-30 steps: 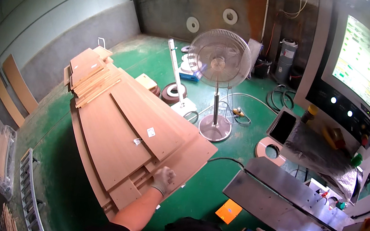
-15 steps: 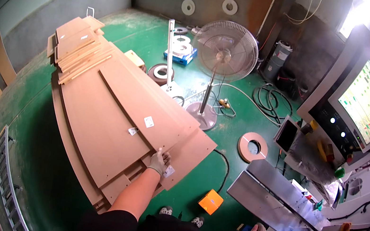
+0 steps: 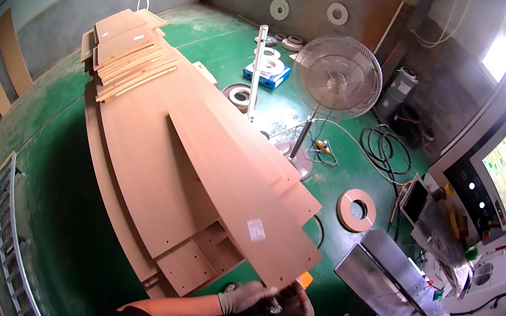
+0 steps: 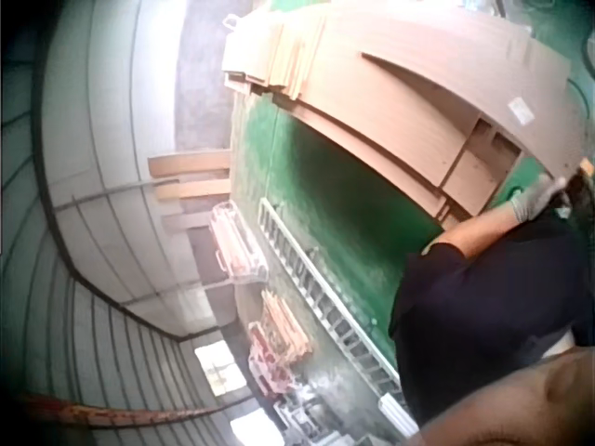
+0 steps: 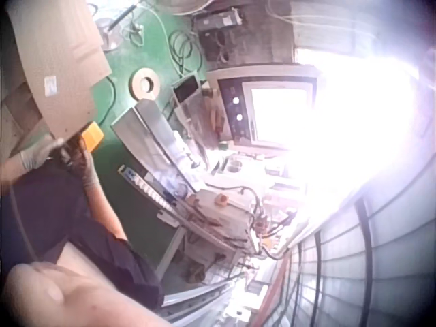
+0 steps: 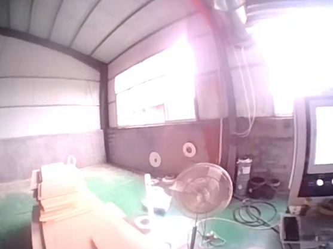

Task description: The person repeatedly picks up large wooden panels from a stack, places them onto a conveyor belt, and feeds them into a CNC machine. The person wears gloves and handles the panels one at a time throughout the clip.

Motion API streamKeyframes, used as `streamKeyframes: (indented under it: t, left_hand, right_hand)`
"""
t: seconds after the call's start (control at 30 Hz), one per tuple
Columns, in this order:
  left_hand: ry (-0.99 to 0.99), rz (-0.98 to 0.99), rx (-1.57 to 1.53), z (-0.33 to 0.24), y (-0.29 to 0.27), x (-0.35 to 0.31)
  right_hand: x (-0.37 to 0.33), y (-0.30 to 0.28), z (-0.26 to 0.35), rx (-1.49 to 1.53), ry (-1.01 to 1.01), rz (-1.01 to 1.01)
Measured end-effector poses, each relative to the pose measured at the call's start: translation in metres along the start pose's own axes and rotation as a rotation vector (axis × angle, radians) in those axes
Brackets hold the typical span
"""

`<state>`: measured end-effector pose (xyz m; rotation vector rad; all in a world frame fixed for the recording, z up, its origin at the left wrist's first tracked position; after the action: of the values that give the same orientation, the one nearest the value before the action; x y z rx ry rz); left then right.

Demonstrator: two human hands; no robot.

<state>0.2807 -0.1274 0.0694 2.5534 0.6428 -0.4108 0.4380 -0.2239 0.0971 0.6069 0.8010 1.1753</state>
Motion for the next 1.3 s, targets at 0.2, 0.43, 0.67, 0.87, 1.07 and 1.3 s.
streamKeyframes:
  t: [0.2, 0.43, 0.67, 0.87, 1.07, 1.3]
  left_hand:
    - [0.056, -0.261, -0.174, -0.010, -0.033, 0.011]
    - [0.103, -0.657, -0.515, -0.003, -0.175, 0.066]
    - [0.217, -0.580, -0.817, -0.026, -0.220, 0.128]
    - [0.061, -0.348, -0.813, -0.029, -0.118, 0.145]
    - [0.027, -0.205, -0.788, -0.019, -0.040, 0.159]
    - [-0.011, -0.194, -0.734, -0.025, 0.011, 0.181]
  right_hand:
    - [0.002, -0.044, -0.016, -0.117, -0.076, -0.266]
    - [-0.084, -0.061, 0.048, -0.156, -0.320, -0.542]
    - [-0.184, -0.123, 0.141, -0.201, -0.559, -0.692]
    - [-0.250, -0.267, 0.181, 0.101, -0.848, -0.887]
    - [-0.274, -0.311, 0.211, 0.516, -1.205, -1.007]
    - [-0.266, -0.327, 0.238, 0.476, -1.305, -0.951]
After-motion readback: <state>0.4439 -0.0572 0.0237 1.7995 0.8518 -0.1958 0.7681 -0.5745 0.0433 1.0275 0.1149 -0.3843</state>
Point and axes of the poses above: each hand's wrist, its own x-axis towards the middle knuckle, its own y-axis out of the palm, z = x × y, the point moved 2 cm from there along x, towards the middle knuckle, and after that the axes turned 6 degrees about -y, right-handed, at the moved point
